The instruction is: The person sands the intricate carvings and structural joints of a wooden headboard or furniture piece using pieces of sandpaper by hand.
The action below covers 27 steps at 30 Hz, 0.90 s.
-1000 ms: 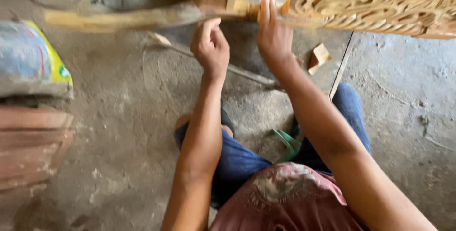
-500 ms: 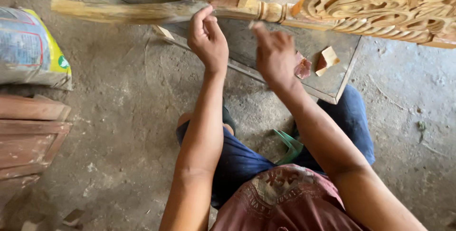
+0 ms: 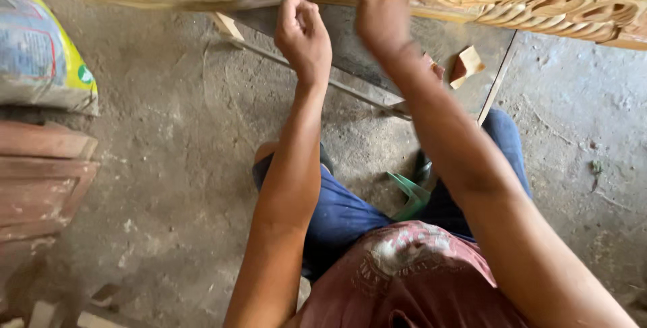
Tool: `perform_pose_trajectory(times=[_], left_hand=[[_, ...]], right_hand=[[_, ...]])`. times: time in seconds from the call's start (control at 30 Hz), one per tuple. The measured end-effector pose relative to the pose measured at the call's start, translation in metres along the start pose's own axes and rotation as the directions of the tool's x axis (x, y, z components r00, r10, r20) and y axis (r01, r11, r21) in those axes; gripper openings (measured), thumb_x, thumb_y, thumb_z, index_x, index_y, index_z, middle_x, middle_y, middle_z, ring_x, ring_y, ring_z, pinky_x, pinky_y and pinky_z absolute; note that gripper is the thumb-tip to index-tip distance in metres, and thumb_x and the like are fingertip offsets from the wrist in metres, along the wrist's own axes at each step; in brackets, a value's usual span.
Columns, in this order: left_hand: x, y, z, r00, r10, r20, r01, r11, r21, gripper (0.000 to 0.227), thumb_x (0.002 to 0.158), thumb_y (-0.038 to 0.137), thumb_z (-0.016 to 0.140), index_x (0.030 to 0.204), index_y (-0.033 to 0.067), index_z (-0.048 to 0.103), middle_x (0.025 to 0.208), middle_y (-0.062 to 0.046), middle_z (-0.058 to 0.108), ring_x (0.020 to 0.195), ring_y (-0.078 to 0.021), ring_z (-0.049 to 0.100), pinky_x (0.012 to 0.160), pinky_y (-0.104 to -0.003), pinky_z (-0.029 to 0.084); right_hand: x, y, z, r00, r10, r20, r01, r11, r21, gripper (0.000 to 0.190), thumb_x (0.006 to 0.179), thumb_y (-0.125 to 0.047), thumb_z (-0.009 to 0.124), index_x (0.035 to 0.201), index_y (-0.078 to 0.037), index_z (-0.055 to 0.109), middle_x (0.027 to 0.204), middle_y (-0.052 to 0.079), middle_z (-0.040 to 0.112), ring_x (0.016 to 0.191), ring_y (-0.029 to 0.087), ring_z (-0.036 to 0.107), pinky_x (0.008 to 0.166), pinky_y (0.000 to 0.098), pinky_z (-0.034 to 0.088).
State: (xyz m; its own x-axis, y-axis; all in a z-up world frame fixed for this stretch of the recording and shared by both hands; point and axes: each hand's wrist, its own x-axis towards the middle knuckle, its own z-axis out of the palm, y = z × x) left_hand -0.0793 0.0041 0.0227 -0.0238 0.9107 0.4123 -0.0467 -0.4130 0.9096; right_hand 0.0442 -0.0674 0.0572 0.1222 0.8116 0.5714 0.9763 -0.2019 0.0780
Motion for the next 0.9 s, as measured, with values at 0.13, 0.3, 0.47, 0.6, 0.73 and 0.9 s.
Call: perform_pose_trajectory(times=[0.13, 0.3, 0.47, 0.6, 0.73, 0.9], left_hand=[[0.017, 0.002, 0.010, 0.994, -0.110, -0.009, 0.110, 0.994, -0.006, 0.013, 0.101, 0.006, 0.061, 0.111, 0.0055, 0.070, 0.094, -0.005, 0.076, 0.073, -0.0104, 0.066, 0.065, -0.025, 0.055], [0.004, 0.007, 0.015, 0.786, -0.503, 0.361, 0.525, 0.850, 0.041, 0.017, 0.097, 0.024, 0.068, 0.091, 0.0088, 0.074, 0.078, -0.002, 0.077, 0.063, -0.0062, 0.071, 0.059, -0.020, 0.057], [-0.030, 0.023, 0.036, 0.588, -0.464, 0.662, 0.711, 0.687, -0.150, 0.033, 0.096, 0.029, 0.079, 0.080, 0.0011, 0.072, 0.070, -0.005, 0.069, 0.058, -0.0120, 0.063, 0.051, -0.028, 0.054], [-0.035, 0.029, 0.056, 0.571, -0.528, 0.629, 0.814, 0.465, -0.348, 0.023, 0.093, 0.025, 0.078, 0.091, 0.0023, 0.074, 0.072, 0.000, 0.066, 0.057, -0.0072, 0.054, 0.049, -0.026, 0.042], [-0.044, 0.032, 0.089, 0.698, -0.524, 0.488, 0.712, 0.582, -0.394, 0.019, 0.093, 0.021, 0.073, 0.093, 0.0025, 0.075, 0.069, 0.001, 0.064, 0.053, -0.0062, 0.050, 0.044, -0.026, 0.037], [-0.033, 0.029, 0.161, 0.965, -0.056, 0.257, 0.041, 0.997, 0.065, 0.008, 0.094, 0.012, 0.067, 0.095, 0.0071, 0.074, 0.075, -0.002, 0.071, 0.063, -0.0146, 0.067, 0.057, -0.032, 0.051]], right_hand=[[-0.038, -0.026, -0.037, 0.996, -0.017, 0.087, -0.004, 0.973, 0.232, 0.030, 0.095, 0.000, 0.056, 0.123, -0.005, 0.066, 0.116, 0.017, 0.073, 0.114, 0.030, 0.070, 0.099, 0.0479, 0.043], [-0.058, -0.018, -0.068, 0.993, 0.101, 0.059, -0.114, 0.950, 0.291, 0.034, 0.096, 0.007, 0.056, 0.125, -0.002, 0.070, 0.121, 0.018, 0.077, 0.082, 0.016, 0.066, 0.069, 0.0356, 0.045], [-0.055, -0.004, -0.069, 0.996, 0.089, 0.012, -0.088, 0.938, 0.335, 0.044, 0.099, -0.001, 0.067, 0.141, 0.008, 0.058, 0.146, 0.021, 0.060, 0.112, 0.028, 0.066, 0.097, 0.0410, 0.053], [-0.046, 0.014, -0.111, 0.996, -0.078, 0.050, 0.053, 0.923, 0.382, 0.066, 0.081, -0.010, 0.073, 0.142, 0.010, 0.056, 0.151, 0.028, 0.051, 0.129, 0.038, 0.057, 0.106, 0.0495, 0.047], [-0.014, 0.103, -0.187, 0.978, -0.172, -0.121, 0.199, 0.942, 0.269, 0.039, 0.100, 0.004, 0.073, 0.137, -0.005, 0.069, 0.139, 0.014, 0.065, 0.131, 0.025, 0.056, 0.104, 0.0439, 0.047], [0.043, 0.154, -0.229, 0.914, -0.109, -0.390, 0.203, 0.957, 0.208, 0.032, 0.099, 0.003, 0.068, 0.131, 0.000, 0.072, 0.120, 0.010, 0.073, 0.113, 0.026, 0.065, 0.094, 0.0458, 0.049]])
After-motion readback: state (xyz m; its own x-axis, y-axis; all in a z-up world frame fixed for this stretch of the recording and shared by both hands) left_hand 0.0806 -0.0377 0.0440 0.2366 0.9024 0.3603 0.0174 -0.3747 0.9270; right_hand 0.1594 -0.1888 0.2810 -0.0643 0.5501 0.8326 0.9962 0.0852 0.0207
